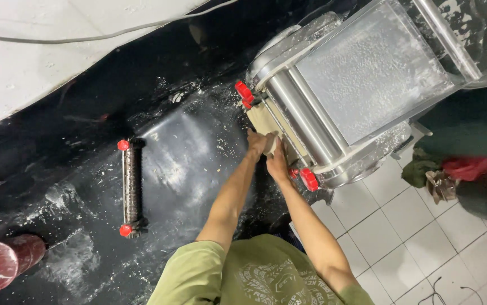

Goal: Flattening dough using a pasta roller machine by repeatedly feeding and folding it

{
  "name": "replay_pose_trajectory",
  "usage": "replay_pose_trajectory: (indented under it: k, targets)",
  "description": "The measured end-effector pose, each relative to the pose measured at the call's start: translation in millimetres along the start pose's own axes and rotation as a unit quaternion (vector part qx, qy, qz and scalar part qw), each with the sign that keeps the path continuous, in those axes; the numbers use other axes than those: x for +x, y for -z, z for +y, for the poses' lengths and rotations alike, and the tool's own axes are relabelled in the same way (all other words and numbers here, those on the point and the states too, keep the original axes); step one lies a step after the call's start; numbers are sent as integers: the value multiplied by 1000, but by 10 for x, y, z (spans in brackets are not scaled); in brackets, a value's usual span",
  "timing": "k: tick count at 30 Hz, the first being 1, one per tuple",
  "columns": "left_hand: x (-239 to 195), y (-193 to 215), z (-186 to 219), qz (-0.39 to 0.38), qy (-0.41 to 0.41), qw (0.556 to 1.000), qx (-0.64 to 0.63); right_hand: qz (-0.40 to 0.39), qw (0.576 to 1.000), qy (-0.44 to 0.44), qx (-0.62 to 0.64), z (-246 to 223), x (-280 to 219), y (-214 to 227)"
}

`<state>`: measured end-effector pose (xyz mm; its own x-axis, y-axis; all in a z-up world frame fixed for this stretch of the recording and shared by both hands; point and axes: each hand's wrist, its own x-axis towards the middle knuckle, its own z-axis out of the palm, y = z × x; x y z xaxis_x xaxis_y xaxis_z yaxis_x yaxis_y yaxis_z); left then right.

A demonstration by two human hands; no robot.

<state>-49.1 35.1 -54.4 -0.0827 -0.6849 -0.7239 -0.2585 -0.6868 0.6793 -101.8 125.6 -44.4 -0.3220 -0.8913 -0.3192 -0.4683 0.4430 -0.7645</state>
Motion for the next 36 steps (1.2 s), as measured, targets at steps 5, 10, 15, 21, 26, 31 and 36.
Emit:
replay_pose_trajectory:
  k: [5, 10, 15, 21, 26, 31, 36]
  targets:
    - [679, -185, -334, 31, 66, 995, -70, 37, 996, -53, 64, 103, 234, -144]
    - [747, -277, -680, 43, 103, 987, -118, 81, 987, -68, 117, 252, 426, -190]
    - [808, -366, -706, 40, 91, 984, -148, 108, 981, -74, 143, 682, 765, -341]
    - [756, -298, -782, 27, 70, 981, -177, 35, 992, -114, 52, 112, 498, -170]
    - [607, -152, -819, 24, 44, 977, -206, -33, 992, -112, -39, -603, 132, 194]
    - [230, 272, -1073, 32, 9, 972, -231, -91, 989, -35, -113, 124, 123, -320]
    - [-37, 874, -1571, 76, 0, 975, -211, -171, 970, 47, -163, 248, -257, -758]
